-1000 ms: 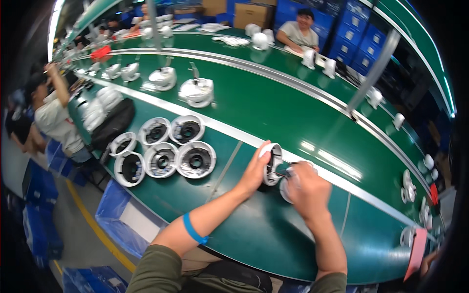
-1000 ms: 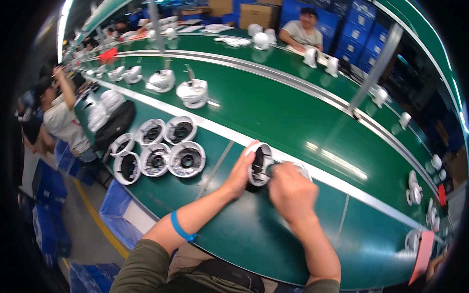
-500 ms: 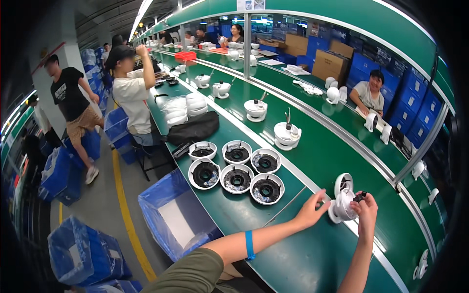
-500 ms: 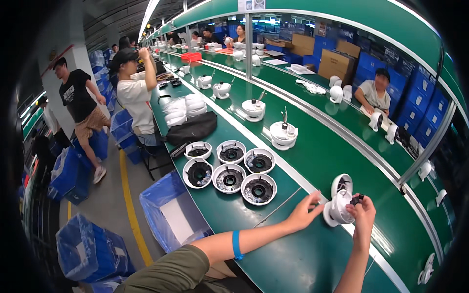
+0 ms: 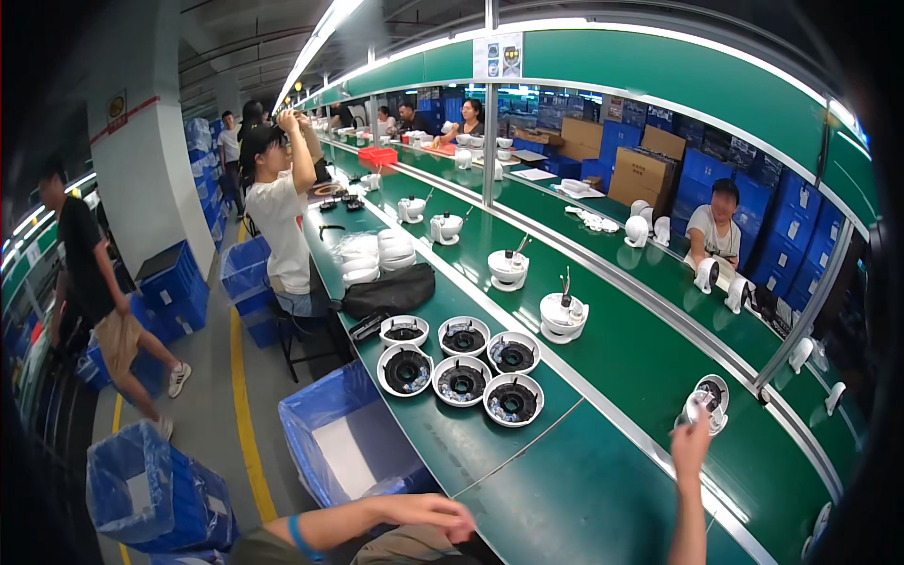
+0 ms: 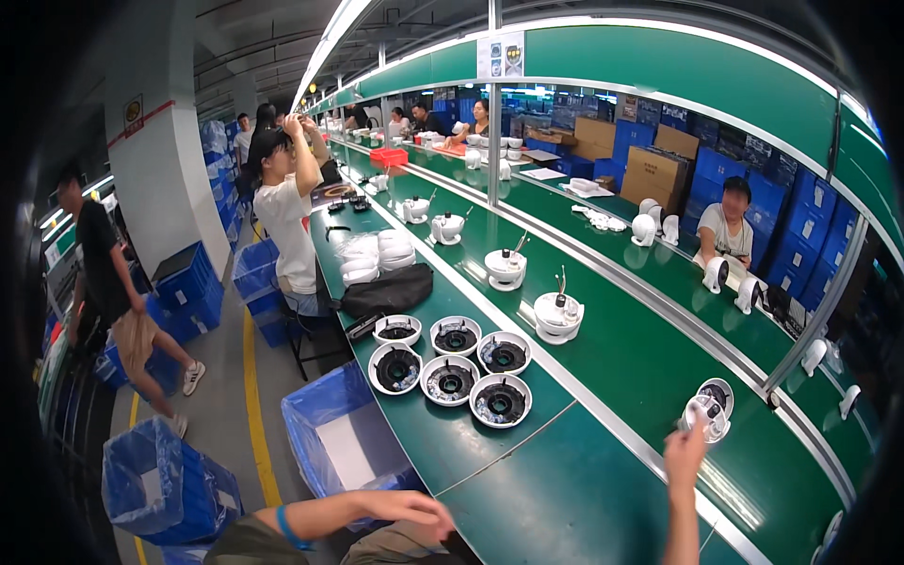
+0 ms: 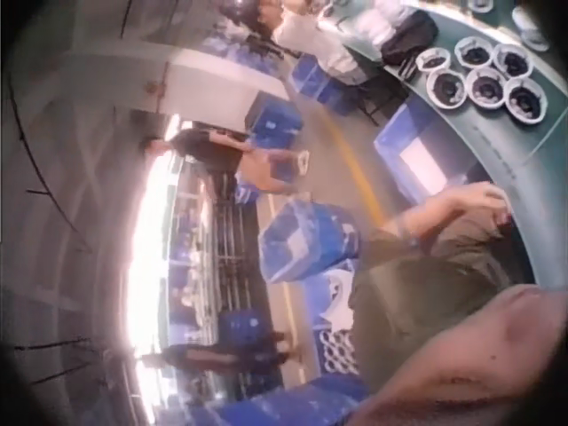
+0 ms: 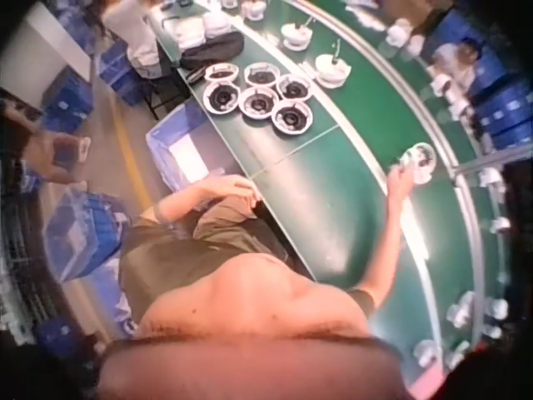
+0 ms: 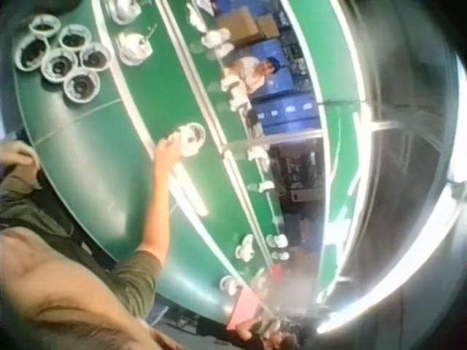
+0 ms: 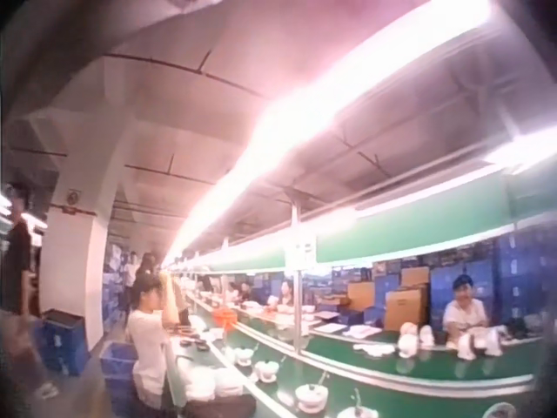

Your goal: The person assembles security cameras by taking housing parts and components from a bin, connecting internal wires and plugs by hand, and fitting the pieces together on the assembly line.

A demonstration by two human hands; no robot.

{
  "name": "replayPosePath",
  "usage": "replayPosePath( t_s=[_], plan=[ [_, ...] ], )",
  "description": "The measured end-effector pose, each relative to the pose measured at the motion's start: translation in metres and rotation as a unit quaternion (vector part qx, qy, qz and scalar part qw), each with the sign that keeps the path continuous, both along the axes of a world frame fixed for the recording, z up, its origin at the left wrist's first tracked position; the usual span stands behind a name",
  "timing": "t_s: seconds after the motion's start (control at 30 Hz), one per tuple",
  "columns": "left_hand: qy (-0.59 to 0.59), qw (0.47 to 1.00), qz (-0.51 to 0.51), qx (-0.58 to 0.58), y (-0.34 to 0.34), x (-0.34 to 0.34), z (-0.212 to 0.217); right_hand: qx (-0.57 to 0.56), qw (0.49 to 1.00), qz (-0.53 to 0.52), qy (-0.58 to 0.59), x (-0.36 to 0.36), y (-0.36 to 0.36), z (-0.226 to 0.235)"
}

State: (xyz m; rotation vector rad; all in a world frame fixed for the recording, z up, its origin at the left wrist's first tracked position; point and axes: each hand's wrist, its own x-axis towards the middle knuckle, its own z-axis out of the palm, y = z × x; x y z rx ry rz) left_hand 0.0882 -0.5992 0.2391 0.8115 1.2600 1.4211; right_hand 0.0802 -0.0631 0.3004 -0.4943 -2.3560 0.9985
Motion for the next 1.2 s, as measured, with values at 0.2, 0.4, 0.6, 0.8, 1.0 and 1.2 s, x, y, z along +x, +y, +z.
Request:
replayPosePath(
  t_s=[0.2,0.4,0.6,0.8,1.0,1.2],
  plan=[
    [0.004,0.911,0.018,-0.412,-0.054,0.131,-0.025,0.251,0.94,0.227,-0.044,0.144,-0.012,-0.027],
    [0.101,0.782,-0.202,-0.581,-0.027,0.277,-0.145,0.182,0.957,0.223,-0.026,0.221,0.077,-0.03],
    [0.275,0.842,0.073,-0.459,0.006,0.361,-0.15,0.204,0.952,0.226,-0.004,0.289,0.094,-0.032],
    [0.386,0.813,0.175,-0.399,-0.025,0.375,-0.164,0.192,0.957,0.217,0.008,0.304,0.051,-0.037],
    [0.307,0.848,0.021,-0.432,-0.058,0.331,-0.098,0.222,0.948,0.227,0.0,0.279,-0.012,-0.057],
    [0.257,0.891,0.24,-0.286,-0.109,0.259,-0.012,0.224,0.951,0.214,0.013,0.259,-0.086,-0.074]
  ],
)
